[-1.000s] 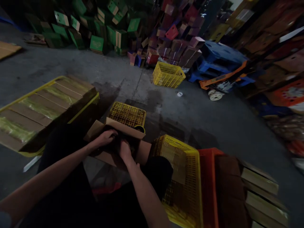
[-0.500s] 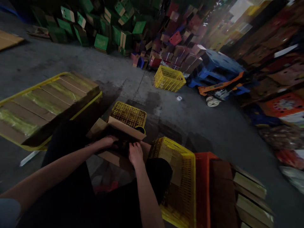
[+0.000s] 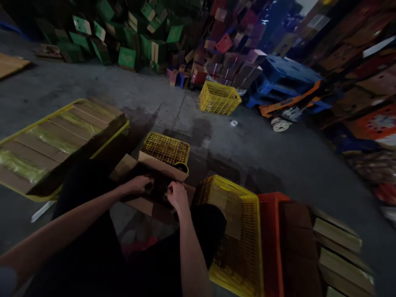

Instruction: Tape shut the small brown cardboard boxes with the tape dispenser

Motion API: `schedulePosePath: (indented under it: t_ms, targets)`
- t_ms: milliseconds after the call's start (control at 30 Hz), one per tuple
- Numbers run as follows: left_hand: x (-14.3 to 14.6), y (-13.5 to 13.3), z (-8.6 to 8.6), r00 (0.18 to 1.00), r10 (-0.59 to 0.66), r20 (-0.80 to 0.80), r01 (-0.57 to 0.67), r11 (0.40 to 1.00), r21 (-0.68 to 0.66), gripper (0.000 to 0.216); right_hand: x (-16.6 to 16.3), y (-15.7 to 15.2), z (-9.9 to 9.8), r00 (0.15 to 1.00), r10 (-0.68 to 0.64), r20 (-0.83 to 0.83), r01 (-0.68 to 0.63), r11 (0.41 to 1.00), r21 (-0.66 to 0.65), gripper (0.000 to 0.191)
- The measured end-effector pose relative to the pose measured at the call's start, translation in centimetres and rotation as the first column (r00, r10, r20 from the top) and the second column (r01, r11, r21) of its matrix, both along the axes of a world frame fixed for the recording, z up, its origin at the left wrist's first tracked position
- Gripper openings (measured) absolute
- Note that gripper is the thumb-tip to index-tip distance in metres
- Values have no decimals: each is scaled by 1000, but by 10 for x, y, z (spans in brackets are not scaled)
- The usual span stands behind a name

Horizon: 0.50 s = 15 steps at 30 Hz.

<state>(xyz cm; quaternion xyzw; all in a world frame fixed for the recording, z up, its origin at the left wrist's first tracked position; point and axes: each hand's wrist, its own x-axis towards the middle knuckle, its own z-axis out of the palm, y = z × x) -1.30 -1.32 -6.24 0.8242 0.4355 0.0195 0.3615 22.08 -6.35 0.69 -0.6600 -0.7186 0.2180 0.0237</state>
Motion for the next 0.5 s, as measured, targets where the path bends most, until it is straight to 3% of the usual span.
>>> schedulePosePath:
  t_ms: [300,500]
  targets:
    - [-11,0,-2,984,-177,-27,176,983,-46,8,0,7,16,987,-158,36,158,987,-4,14]
    - [-9,7,4,994,-40,-102,47,997,68,29,7,11,26,967,-217,136,223,974,-26,16]
